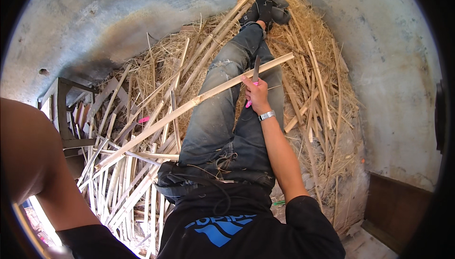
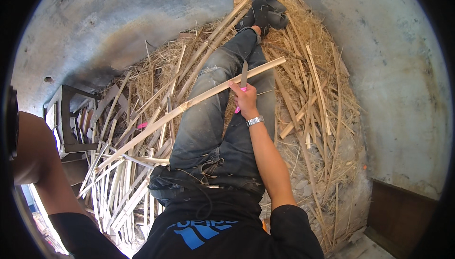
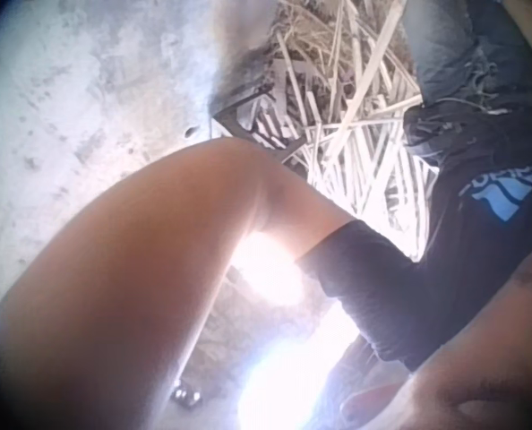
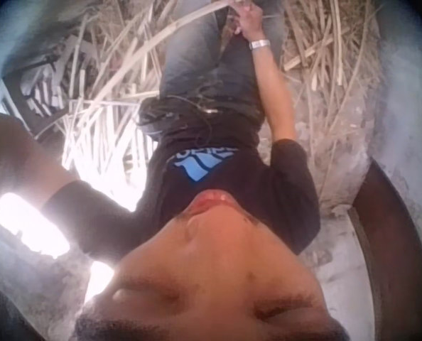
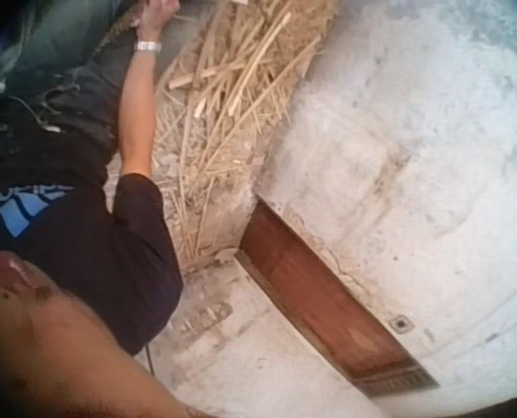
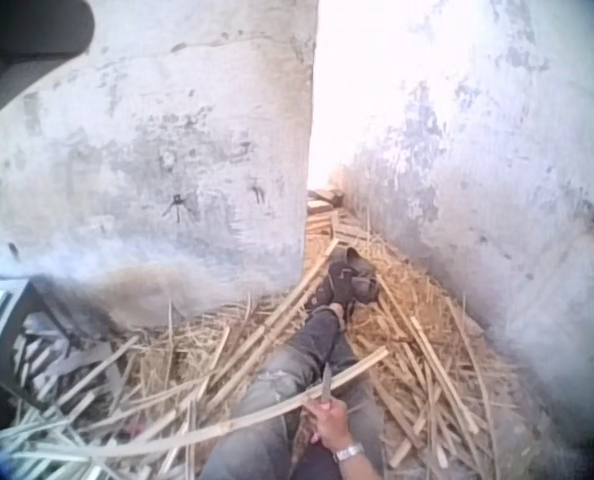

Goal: The person uses a small knife to shave and smooth several thin strips of bamboo while sitting on the floor.

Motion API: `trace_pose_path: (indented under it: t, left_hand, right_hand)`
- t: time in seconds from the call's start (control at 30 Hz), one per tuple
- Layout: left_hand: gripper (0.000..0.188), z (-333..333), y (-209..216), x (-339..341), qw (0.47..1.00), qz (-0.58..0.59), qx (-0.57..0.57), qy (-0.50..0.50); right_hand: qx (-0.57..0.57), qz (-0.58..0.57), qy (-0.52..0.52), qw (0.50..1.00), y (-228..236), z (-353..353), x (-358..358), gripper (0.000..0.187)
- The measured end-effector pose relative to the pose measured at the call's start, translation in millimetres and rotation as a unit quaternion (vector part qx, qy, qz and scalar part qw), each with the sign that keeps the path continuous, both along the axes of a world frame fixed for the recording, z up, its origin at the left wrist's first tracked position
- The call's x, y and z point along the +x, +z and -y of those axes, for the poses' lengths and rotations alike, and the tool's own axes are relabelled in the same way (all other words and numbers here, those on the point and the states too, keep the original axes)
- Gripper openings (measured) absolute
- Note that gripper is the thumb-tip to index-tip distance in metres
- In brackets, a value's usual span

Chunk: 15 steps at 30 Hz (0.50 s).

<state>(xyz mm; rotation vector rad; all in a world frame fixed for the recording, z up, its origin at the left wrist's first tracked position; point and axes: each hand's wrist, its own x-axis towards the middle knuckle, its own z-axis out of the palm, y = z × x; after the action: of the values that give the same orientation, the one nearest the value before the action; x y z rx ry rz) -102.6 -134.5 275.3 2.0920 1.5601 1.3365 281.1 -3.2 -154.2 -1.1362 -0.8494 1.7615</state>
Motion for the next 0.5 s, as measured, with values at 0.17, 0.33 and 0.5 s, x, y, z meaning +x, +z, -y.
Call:
trace_pose_path:
  t: [0.17, 0.33, 0.5]
  left_hand:
    - [0.055, -3, -5, -3, 1.000, 0.000, -0.004, 0.010]
    - [0.052, -1, -6, -5, 1.000, 0.000, -0.003, 0.016]
    - [0.050, 2, -8, -13, 1.000, 0.013, -0.002, 0.020]
  right_hand:
    - [-0.021, -0.005, 0.028, 0.999, -2, -2, 2, 0.024]
    - [-0.025, -0.034, 0.037, 0.998, -1, -5, 1, 0.023]
    - [-0.029, -0.034, 0.025, 0.999, -4, -1, -4, 0.023]
